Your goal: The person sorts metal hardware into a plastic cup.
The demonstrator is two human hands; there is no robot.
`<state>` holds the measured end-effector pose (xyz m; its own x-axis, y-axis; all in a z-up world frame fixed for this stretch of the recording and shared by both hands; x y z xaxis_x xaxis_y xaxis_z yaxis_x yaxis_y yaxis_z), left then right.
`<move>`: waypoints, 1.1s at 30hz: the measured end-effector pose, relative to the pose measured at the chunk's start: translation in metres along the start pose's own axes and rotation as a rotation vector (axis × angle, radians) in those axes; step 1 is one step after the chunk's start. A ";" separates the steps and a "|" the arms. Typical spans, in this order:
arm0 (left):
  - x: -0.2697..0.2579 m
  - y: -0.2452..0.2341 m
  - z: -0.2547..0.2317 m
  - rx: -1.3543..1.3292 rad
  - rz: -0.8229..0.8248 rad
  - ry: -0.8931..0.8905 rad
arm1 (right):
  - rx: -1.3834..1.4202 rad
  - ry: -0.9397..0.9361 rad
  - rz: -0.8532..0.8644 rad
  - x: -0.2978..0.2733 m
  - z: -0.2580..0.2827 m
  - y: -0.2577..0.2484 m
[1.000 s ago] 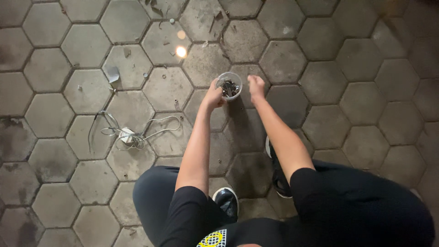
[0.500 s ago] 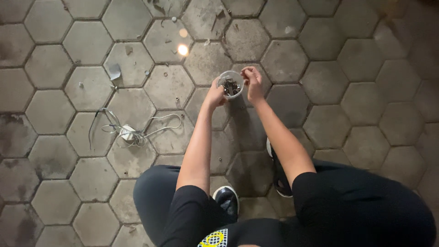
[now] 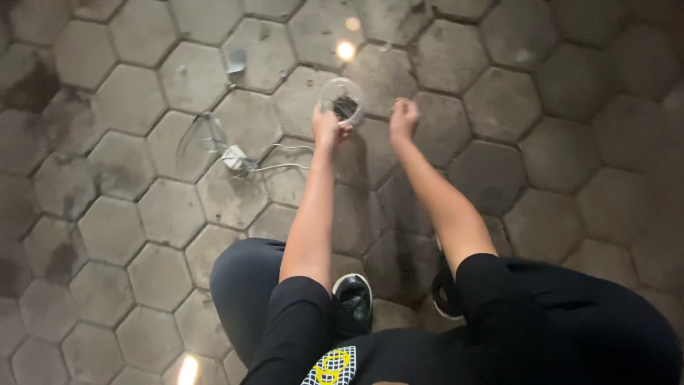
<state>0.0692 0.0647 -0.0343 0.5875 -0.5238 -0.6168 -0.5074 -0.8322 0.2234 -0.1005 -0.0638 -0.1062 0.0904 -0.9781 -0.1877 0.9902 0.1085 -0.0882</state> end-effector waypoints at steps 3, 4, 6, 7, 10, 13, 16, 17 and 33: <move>-0.014 -0.032 -0.028 -0.077 -0.264 0.144 | -0.461 -0.521 0.465 -0.042 -0.023 0.053; -0.019 -0.042 -0.038 -0.086 -0.284 0.150 | -0.455 -0.526 0.486 -0.061 0.012 0.062; -0.029 -0.063 -0.059 -0.048 -0.536 0.263 | -0.723 -0.767 0.742 -0.104 0.081 0.081; -0.031 -0.075 -0.065 -0.055 -0.556 0.266 | -0.715 -0.773 0.762 -0.108 0.083 0.089; -0.039 -0.101 -0.076 -0.089 -0.705 0.310 | -0.821 -1.025 0.852 -0.119 0.084 0.104; -0.046 -0.109 -0.077 -0.171 -0.744 0.335 | -1.029 -1.030 0.965 -0.118 0.066 0.114; -0.050 -0.101 -0.071 -0.134 -0.740 0.282 | -1.120 -1.066 0.938 -0.112 0.042 0.113; -0.049 -0.097 -0.067 -0.153 -0.688 0.223 | -1.018 -1.014 0.865 -0.110 0.040 0.112; -0.010 -0.016 -0.009 0.075 -0.190 -0.039 | -0.058 -0.444 0.480 -0.084 0.178 0.086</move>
<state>0.0775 0.0815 -0.0250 0.6528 -0.3499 -0.6718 -0.4363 -0.8987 0.0442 -0.0040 -0.0037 0.0764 0.5688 -0.7975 0.2014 0.8224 0.5487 -0.1501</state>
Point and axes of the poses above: each hand's wrist, its own x-axis towards the middle knuckle, its own y-axis out of the palm, z = x × y, the point moved 1 cm from there along x, towards the middle knuckle
